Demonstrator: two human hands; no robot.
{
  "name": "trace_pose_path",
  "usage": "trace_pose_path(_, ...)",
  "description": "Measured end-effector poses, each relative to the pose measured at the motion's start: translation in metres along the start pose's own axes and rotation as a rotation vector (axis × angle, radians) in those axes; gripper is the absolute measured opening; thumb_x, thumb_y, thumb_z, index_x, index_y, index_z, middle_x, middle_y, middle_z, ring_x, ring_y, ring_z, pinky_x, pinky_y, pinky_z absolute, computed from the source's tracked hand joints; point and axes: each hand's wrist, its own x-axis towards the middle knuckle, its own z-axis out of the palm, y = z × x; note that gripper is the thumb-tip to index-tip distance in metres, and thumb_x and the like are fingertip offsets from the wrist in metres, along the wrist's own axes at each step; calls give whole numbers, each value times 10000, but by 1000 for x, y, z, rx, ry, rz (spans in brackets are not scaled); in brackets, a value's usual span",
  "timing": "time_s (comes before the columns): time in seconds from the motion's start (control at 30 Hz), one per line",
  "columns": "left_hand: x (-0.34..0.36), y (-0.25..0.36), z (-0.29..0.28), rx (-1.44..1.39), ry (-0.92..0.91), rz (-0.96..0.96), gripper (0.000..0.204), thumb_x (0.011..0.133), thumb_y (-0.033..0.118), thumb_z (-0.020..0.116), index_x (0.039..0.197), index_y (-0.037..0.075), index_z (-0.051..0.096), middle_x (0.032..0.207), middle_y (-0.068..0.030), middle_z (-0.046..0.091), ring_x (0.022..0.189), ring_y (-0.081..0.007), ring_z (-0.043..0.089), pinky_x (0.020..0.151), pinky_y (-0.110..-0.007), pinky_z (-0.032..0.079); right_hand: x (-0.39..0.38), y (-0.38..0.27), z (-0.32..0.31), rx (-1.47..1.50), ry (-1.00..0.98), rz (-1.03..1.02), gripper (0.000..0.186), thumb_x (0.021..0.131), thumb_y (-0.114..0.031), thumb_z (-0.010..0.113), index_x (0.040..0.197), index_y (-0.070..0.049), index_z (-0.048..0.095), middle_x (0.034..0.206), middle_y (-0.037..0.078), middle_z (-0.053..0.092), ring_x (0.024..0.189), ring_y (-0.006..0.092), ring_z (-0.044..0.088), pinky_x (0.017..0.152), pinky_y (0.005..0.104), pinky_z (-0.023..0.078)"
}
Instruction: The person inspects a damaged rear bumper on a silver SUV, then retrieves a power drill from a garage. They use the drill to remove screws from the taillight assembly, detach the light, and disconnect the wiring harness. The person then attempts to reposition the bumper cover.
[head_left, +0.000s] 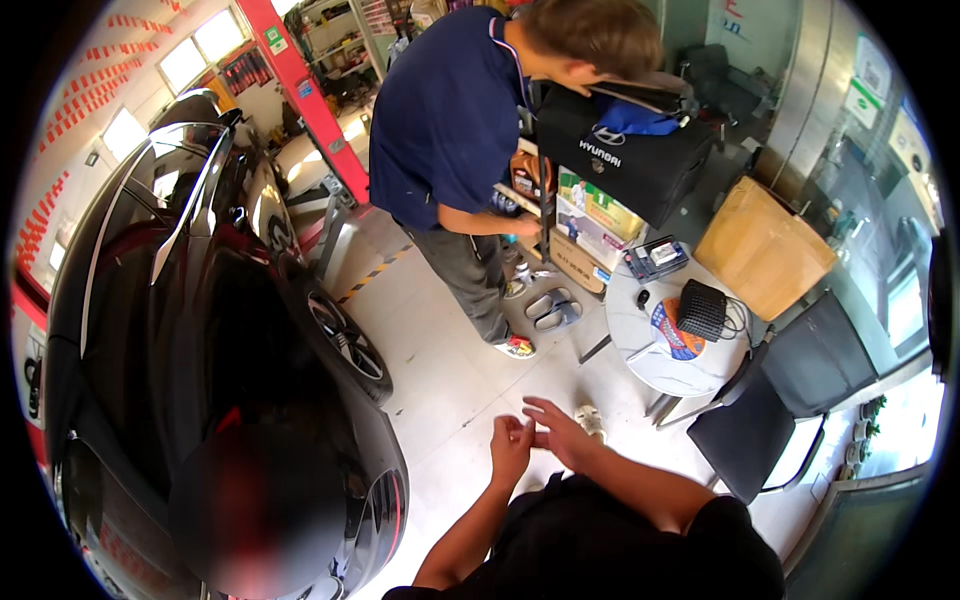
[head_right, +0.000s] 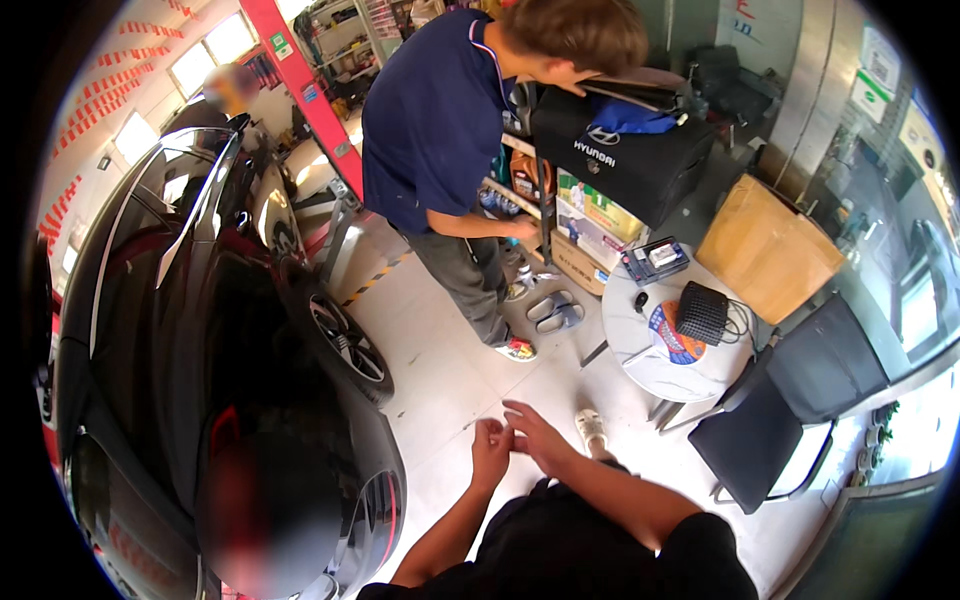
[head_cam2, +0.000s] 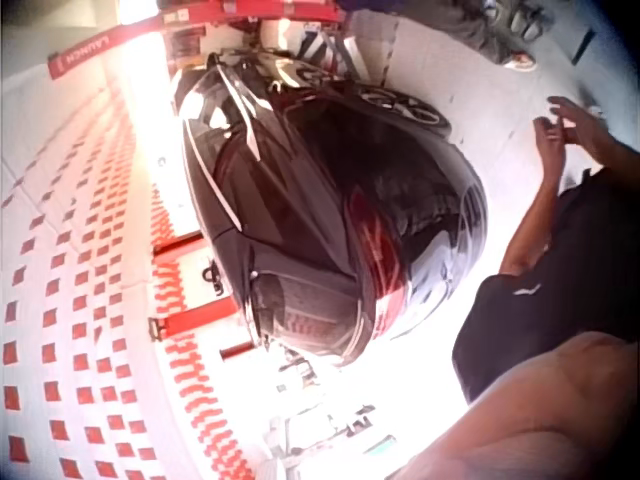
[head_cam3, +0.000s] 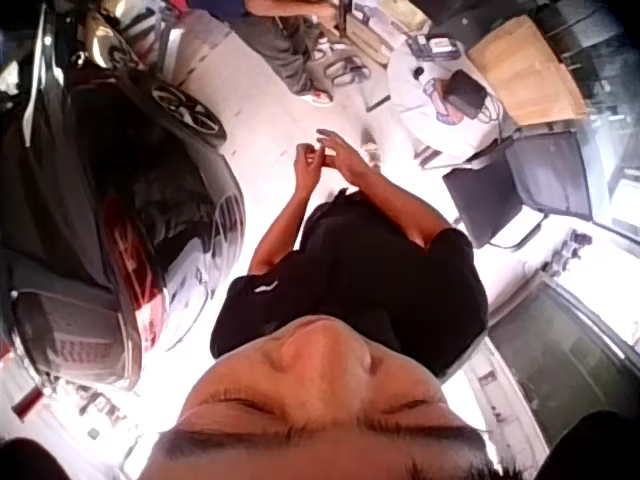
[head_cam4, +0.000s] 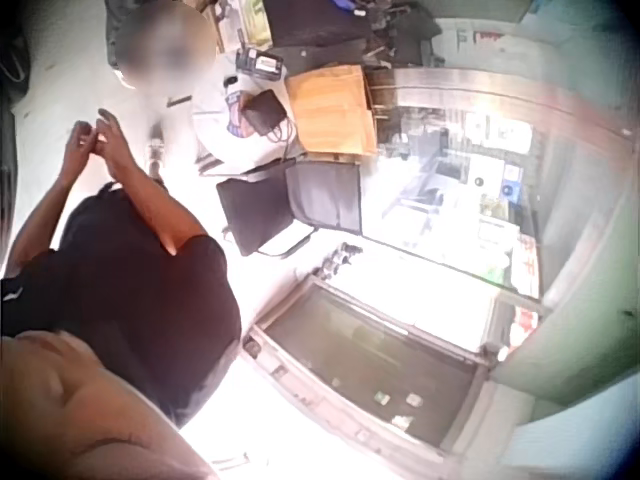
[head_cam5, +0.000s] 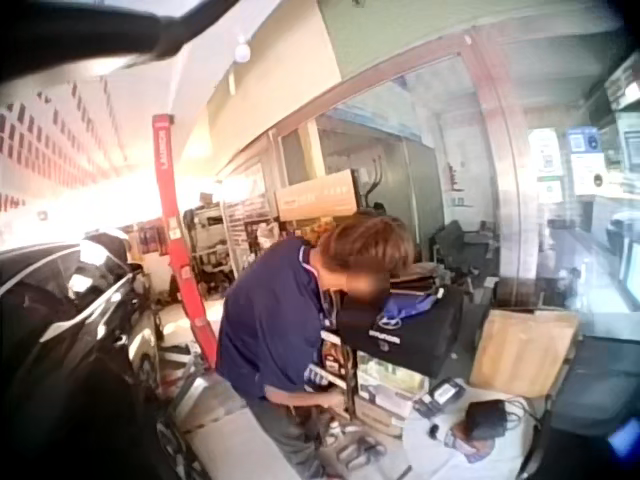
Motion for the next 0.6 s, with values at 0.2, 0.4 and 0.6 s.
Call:
trace_pose_path(0.2, -76, 10, -36, 157, -436, 30, 481, 896, 347, 761, 616, 11, 563, 556, -80, 512, 545, -119, 434, 513, -337, 373, -92, 43, 24, -49, 330, -21, 507, 1030, -269, 546, 1465, -47, 408, 1441, 150, 461, 1045, 272, 637, 1012, 424, 489)
trace_pose_path(0.4, -131, 16, -17, 191, -733, 384, 438, 874, 344, 760, 647, 5, 600, 616, -167, 573, 546, -325, 529, 535, -417, 412, -193, 88, 14, -32, 488, -155, 452, 1034, -251, 538, 1429, -50, 456, 1381, 124, 525, 1032, 258, 645, 897, 368, 510)
trace_pose_path(0.6, -218, 24, 2, 255, -1128, 642, 342, 905, 310, 689, 728, 19, 661, 703, -203, 626, 656, -400, 609, 585, -465, 445, -316, 153, 4, 65, 580, -306, 403, 1026, -248, 542, 1361, -27, 513, 1292, 139, 591, 1014, 334, 672, 842, 403, 534)
